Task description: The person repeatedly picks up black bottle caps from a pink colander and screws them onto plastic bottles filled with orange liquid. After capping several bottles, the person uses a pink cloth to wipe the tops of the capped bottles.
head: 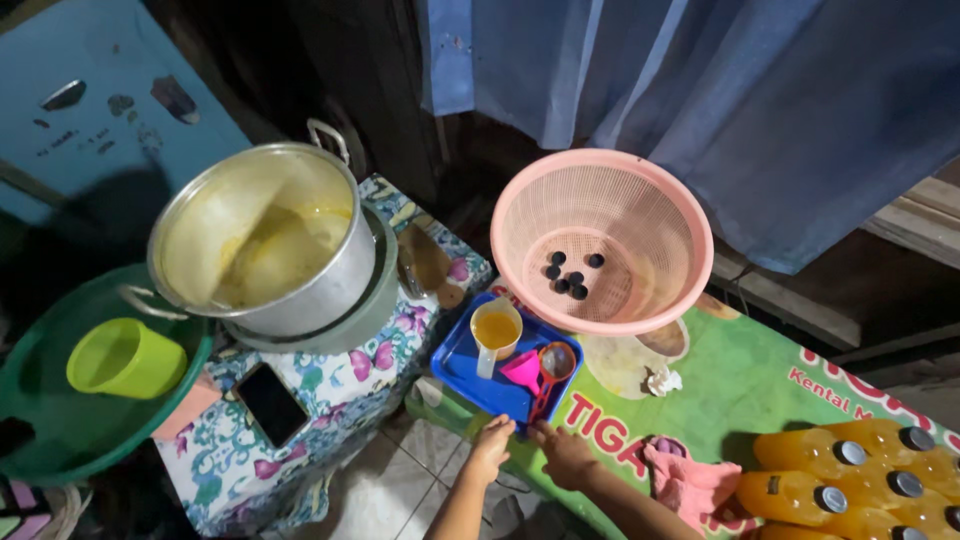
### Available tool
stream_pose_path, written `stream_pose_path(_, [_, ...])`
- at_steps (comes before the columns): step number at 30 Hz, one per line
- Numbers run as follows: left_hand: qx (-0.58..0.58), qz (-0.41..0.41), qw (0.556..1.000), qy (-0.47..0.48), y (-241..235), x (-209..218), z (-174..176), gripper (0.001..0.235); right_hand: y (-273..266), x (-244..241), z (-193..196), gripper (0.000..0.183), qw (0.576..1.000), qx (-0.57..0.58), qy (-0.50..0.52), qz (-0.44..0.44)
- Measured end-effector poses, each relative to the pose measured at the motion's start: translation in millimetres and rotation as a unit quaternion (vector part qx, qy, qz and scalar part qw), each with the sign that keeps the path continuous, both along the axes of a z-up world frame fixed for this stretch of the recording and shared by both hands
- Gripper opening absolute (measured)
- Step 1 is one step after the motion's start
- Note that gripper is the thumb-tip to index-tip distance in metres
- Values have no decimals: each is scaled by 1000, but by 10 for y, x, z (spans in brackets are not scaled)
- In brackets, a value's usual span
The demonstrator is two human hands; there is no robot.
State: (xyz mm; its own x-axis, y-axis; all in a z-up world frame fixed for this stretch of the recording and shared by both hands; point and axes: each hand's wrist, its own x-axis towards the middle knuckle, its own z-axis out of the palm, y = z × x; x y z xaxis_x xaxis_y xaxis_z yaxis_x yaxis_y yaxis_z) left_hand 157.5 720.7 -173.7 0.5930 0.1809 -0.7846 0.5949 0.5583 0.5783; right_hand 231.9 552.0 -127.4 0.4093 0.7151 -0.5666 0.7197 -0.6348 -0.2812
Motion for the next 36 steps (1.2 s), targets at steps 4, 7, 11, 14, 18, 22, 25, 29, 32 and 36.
stream_pose_path(4, [-22,-55,998,6,-379,-54,17,77,-269,92,19,52,998,9,-19,-55])
stream_pose_path(7, [-32,-91,995,17,-658,-126,34,89,-572,96,34,44,997,3,-14,-72])
stream_pose_path(11, [-37,-114,992,26,-940,-194,38,99,-928,-33,56,46,996,18,-44,-79])
stream_pose_path(14, [-59,-85,994,20,-1078,-221,25,97,-1165,-132,171,49,993,-10,-31,-116])
stream_pose_path(18, [-47,-106,993,23,-1364,-276,39,96,-1429,-225,278,48,989,-88,-36,-117])
stream_pose_path(22, [-35,-140,989,32,-1618,-289,49,97,-1742,-308,164,50,994,-33,-82,-62])
stream_pose_path(25, [-26,-175,984,26,-1753,-297,55,98,-1963,-381,42,47,994,-19,-83,-71])
stream_pose_path(29, [-5,-209,977,42,-1936,-326,63,99,-2172,-463,-26,45,992,-16,-44,-115])
stream_pose_path(32, [8,-224,973,47,-2047,-344,77,99,-2264,-520,-38,46,992,-13,-53,-115])
stream_pose_path(36, [21,-247,967,55,-2147,-383,102,99,-2365,-636,-36,36,991,-23,-80,-103])
